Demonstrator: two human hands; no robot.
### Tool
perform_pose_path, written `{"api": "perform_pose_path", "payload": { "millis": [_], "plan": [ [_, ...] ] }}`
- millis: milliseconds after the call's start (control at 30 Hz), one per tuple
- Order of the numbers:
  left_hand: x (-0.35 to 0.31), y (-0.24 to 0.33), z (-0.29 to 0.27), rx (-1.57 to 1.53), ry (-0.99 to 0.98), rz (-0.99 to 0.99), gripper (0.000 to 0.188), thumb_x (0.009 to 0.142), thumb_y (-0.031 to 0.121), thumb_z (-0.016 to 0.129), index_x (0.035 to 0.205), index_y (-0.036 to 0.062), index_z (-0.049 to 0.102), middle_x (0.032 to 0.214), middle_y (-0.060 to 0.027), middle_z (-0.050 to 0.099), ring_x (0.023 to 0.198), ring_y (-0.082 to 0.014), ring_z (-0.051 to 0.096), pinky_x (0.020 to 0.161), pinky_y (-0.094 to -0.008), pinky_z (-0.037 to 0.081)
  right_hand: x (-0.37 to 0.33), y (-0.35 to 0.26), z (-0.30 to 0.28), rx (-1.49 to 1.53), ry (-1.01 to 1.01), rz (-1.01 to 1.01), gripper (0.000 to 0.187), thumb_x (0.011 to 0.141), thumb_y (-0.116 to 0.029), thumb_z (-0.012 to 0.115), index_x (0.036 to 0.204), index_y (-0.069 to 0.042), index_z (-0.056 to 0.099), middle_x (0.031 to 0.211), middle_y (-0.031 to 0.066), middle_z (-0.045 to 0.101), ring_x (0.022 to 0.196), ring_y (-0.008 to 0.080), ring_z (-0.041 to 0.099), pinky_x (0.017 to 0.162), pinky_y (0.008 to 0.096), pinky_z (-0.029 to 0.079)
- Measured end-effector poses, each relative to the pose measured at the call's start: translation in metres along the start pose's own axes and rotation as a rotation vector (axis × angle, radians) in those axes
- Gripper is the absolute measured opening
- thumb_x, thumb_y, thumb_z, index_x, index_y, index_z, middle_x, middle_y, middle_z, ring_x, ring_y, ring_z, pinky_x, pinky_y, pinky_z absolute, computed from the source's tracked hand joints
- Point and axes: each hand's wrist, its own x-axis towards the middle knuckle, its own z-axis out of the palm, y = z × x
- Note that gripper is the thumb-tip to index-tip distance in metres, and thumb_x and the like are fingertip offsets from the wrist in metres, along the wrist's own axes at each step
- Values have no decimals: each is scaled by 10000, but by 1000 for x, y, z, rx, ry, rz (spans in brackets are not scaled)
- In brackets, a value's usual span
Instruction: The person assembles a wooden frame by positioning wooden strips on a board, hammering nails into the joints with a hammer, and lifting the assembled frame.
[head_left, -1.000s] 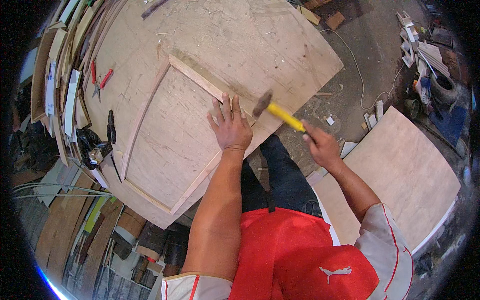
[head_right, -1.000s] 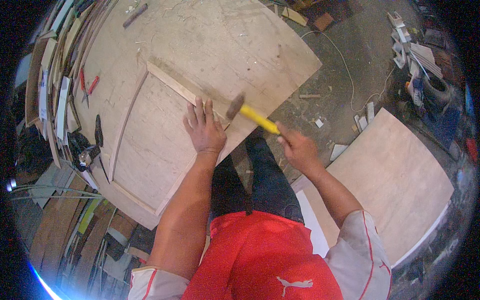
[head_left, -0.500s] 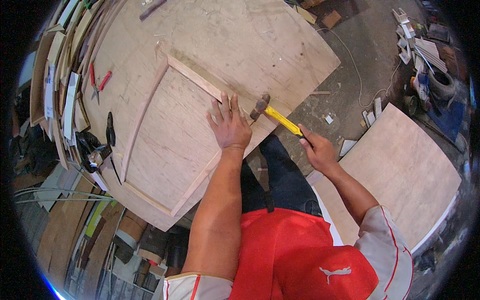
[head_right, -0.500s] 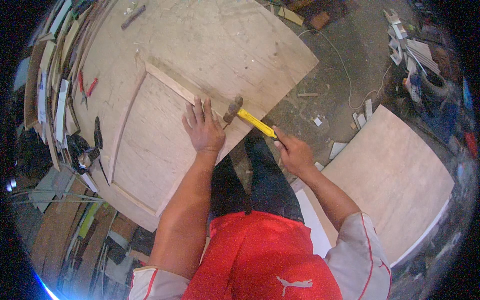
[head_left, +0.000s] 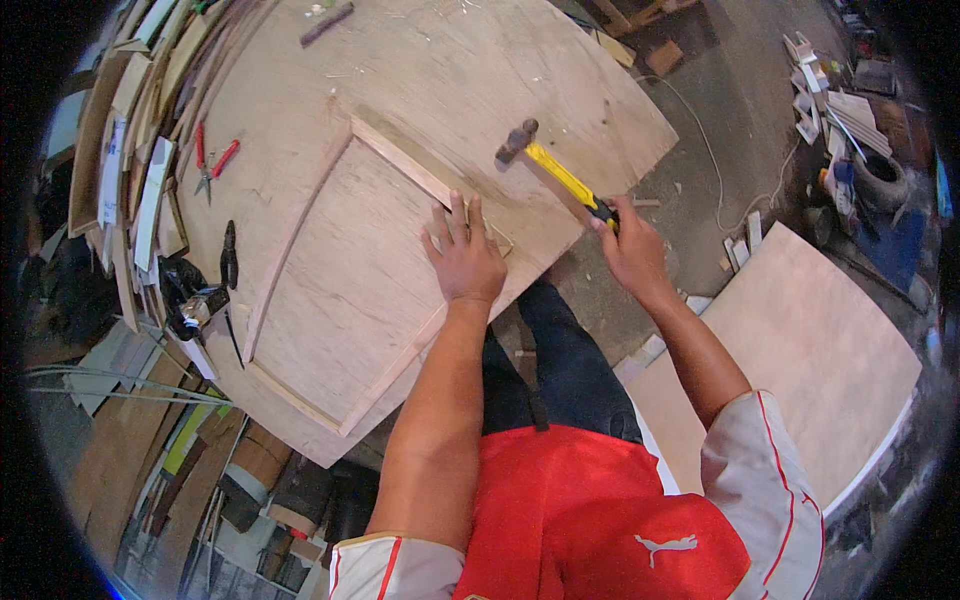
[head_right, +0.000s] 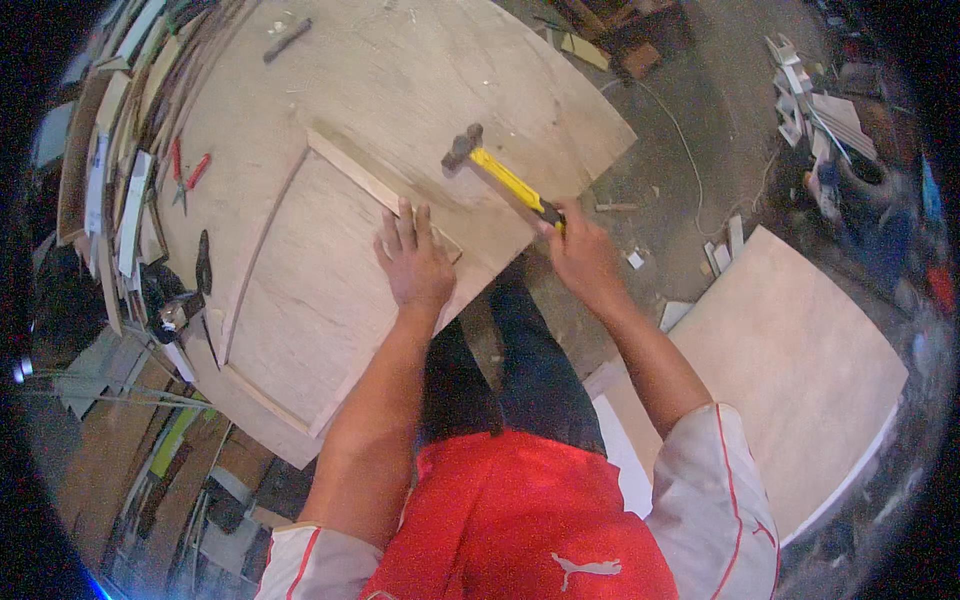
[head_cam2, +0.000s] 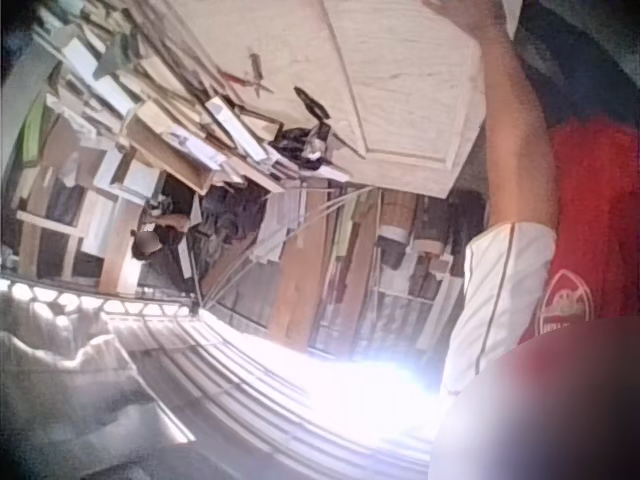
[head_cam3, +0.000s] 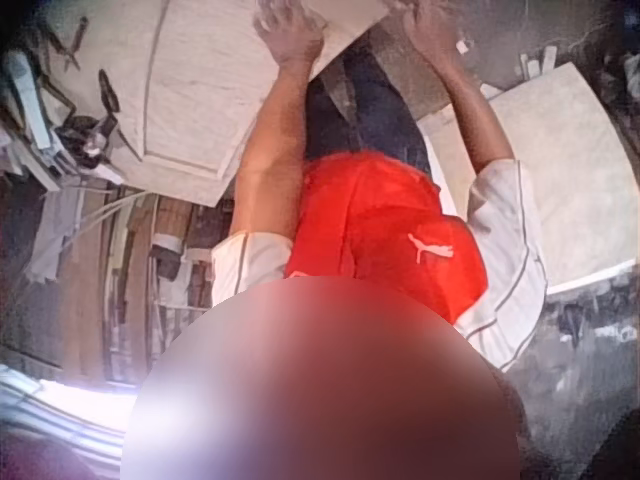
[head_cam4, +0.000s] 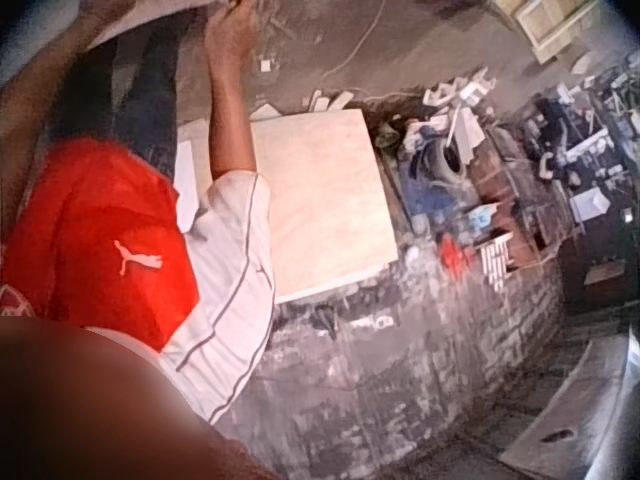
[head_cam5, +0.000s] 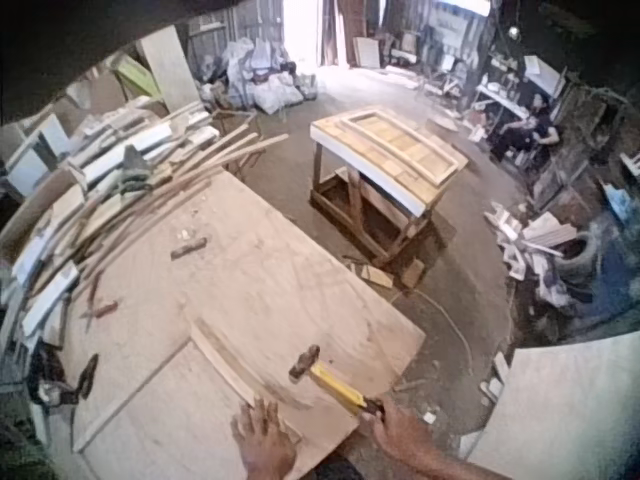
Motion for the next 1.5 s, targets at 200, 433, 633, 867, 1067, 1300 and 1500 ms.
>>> {"api": "perform_pose_path", "payload": {
  "millis": [200, 433, 633, 867, 1067, 1300, 1500],
  "plan": [
    [0, 5, 3, -29, 24, 11, 638, 1006, 315, 532, 1614, 178, 398, 1746, -95, 209, 1592, -398, 188, 1242, -655, 163, 74, -33, 44, -146, 442, -340, 321, 970, -221, 658, 1238, -48, 627, 1138, 204, 664, 1092, 418, 604, 937, 514, 493],
    [1, -11, -14, -275, 38, 89, 674, 973, 312, 585, 1597, 130, 404, 1709, -153, 276, 1545, -444, 267, 1223, -646, 211, 98, -96, 62, -254, 601, -372, 349, 955, -267, 670, 1234, -58, 642, 1127, 171, 649, 1107, 391, 592, 937, 525, 489],
    [-7, -128, -35, -438, 219, 62, 678, 892, 275, 760, 1493, 65, 527, 1566, -244, 466, 1457, -474, 401, 1203, -574, 304, -5, -80, 114, 222, 523, -169, 422, 924, -234, 743, 1269, -19, 629, 1164, 175, 648, 1096, 365, 609, 966, 476, 484],
    [-37, -327, -77, -130, 405, -82, 582, 879, 316, 803, 1349, 20, 628, 1391, -258, 604, 1332, -457, 529, 1131, -565, 399, -91, -85, 183, 698, 297, 276, 385, 997, -242, 707, 1268, 15, 614, 909, 55, 662, 787, 131, 633, 654, 293, 492],
    [-44, -387, -78, -146, 308, -62, 476, 892, 319, 799, 1250, 27, 683, 1179, -206, 690, 1120, -403, 626, 963, -495, 495, -87, -122, 207, 804, 266, 277, 356, 1004, -226, 695, 1260, 12, 627, 846, 49, 663, 740, 133, 640, 646, 279, 506],
    [-38, -410, -73, -104, 334, -68, 351, 884, 324, 802, 1143, 97, 737, 1099, -88, 702, 1022, -312, 631, 862, -450, 501, -83, -106, 226, 639, 477, 256, 471, 978, -204, 714, 1373, -2, 556, 1076, 85, 643, 920, 161, 639, 720, 289, 540],
    [-35, -412, -73, -146, 377, -22, 322, 883, 319, 805, 1095, 85, 744, 1044, -103, 709, 957, -324, 641, 815, -450, 509, -77, -96, 218, 860, 363, 331, 543, 963, -174, 716, 1446, -38, 510, 1109, 53, 596, 918, 160, 609, 734, 295, 539]
  ]
}}
